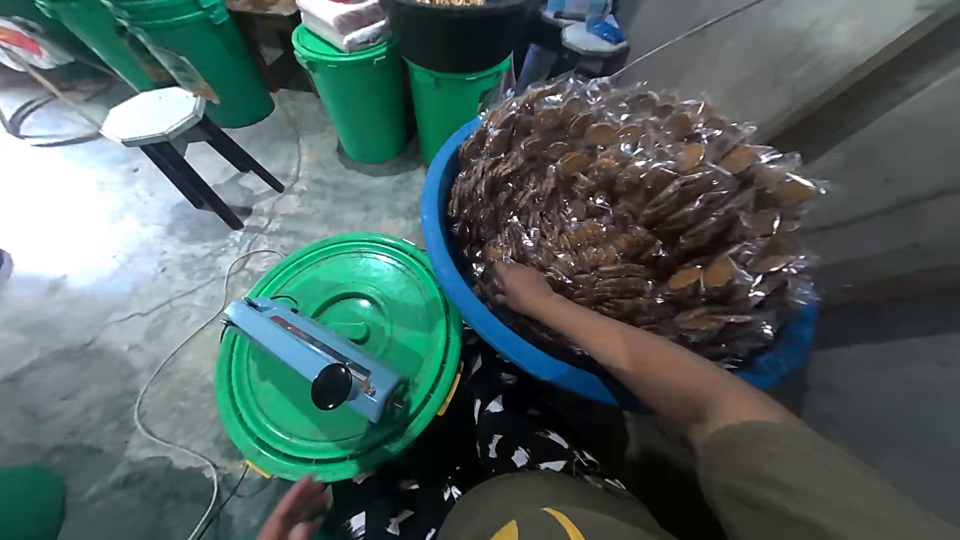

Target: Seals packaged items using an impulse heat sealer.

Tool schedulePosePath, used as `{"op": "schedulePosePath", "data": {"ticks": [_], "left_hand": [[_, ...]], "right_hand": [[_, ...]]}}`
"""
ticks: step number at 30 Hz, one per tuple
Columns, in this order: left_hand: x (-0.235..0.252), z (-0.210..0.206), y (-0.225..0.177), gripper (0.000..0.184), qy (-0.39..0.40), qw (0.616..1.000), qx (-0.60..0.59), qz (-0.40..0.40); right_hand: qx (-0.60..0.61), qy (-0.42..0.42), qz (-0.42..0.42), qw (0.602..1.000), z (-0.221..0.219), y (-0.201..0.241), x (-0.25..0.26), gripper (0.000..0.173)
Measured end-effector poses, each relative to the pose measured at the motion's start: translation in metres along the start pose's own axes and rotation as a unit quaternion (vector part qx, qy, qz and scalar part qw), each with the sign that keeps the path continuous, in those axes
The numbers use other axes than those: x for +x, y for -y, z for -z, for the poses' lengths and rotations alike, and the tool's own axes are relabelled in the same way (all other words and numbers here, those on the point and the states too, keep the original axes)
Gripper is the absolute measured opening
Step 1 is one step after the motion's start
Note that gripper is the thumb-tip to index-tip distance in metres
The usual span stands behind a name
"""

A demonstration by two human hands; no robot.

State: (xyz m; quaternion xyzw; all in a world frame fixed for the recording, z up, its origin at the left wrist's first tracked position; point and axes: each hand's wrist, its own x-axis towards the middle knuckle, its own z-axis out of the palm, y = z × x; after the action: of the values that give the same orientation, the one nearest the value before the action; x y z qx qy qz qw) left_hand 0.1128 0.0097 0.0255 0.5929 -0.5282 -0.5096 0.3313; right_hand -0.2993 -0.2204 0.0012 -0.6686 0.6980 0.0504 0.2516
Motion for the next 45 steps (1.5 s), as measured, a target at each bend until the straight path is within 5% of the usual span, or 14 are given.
{"op": "schedulePosePath", "data": {"ticks": [3,5,6,8,10,13,16,20,24,27,30,36,41,45], "left_hand": [[0.029,-0.054,-0.033,0.054,0.104,0.986,-0.115,-0.060],[0.043,-0.091,-0.048,0.080,0.160,0.958,-0.236,-0.041],[0.051,-0.107,-0.050,0.096,0.176,0.938,-0.296,-0.027],[0.065,-0.131,-0.049,0.102,0.136,0.915,-0.380,0.005],[0.073,-0.141,-0.045,0.063,0.019,0.904,-0.424,0.044],[0.074,-0.130,-0.021,0.057,-0.102,0.930,-0.352,0.032],[0.066,-0.104,-0.006,0.070,-0.106,0.961,-0.252,0.029],[0.089,-0.076,0.006,0.066,-0.197,0.969,-0.147,0.027],[0.130,-0.046,0.013,0.063,-0.288,0.952,-0.105,0.004],[0.148,-0.023,0.010,0.064,-0.296,0.952,-0.080,0.021],[0.155,-0.009,0.006,0.063,-0.268,0.961,-0.050,0.045],[0.146,0.002,0.025,0.062,-0.286,0.942,-0.166,0.051],[0.148,0.002,0.010,0.051,-0.381,0.891,-0.241,0.044],[0.153,0.003,0.004,0.053,-0.296,0.917,-0.255,0.075]], "right_hand": [[0.172,-0.218,0.050,0.959,0.006,0.008,-0.048,0.048],[0.204,-0.395,0.189,0.875,-0.013,0.029,-0.077,0.045],[0.223,-0.421,0.249,0.843,-0.026,0.046,-0.091,0.042],[0.287,-0.349,0.328,0.830,-0.053,0.080,-0.117,0.040],[0.376,-0.185,0.339,0.842,-0.072,0.105,-0.135,0.043],[0.537,0.113,0.162,0.820,-0.064,0.128,-0.138,0.033],[0.509,0.212,0.062,0.832,-0.068,0.147,-0.109,0.019],[0.388,0.141,0.111,0.904,-0.060,0.183,-0.058,0.025],[0.341,0.088,0.228,0.908,-0.022,0.225,-0.038,0.029],[0.043,0.150,0.323,0.934,-0.003,0.253,-0.055,0.059],[-0.111,0.150,0.284,0.941,-0.026,0.266,-0.071,0.086],[-0.034,-0.003,0.348,0.937,-0.065,0.244,-0.071,0.060],[0.019,-0.011,0.361,0.932,-0.070,0.233,-0.065,0.058],[0.024,-0.004,0.367,0.930,-0.068,0.232,-0.063,0.055]]}}
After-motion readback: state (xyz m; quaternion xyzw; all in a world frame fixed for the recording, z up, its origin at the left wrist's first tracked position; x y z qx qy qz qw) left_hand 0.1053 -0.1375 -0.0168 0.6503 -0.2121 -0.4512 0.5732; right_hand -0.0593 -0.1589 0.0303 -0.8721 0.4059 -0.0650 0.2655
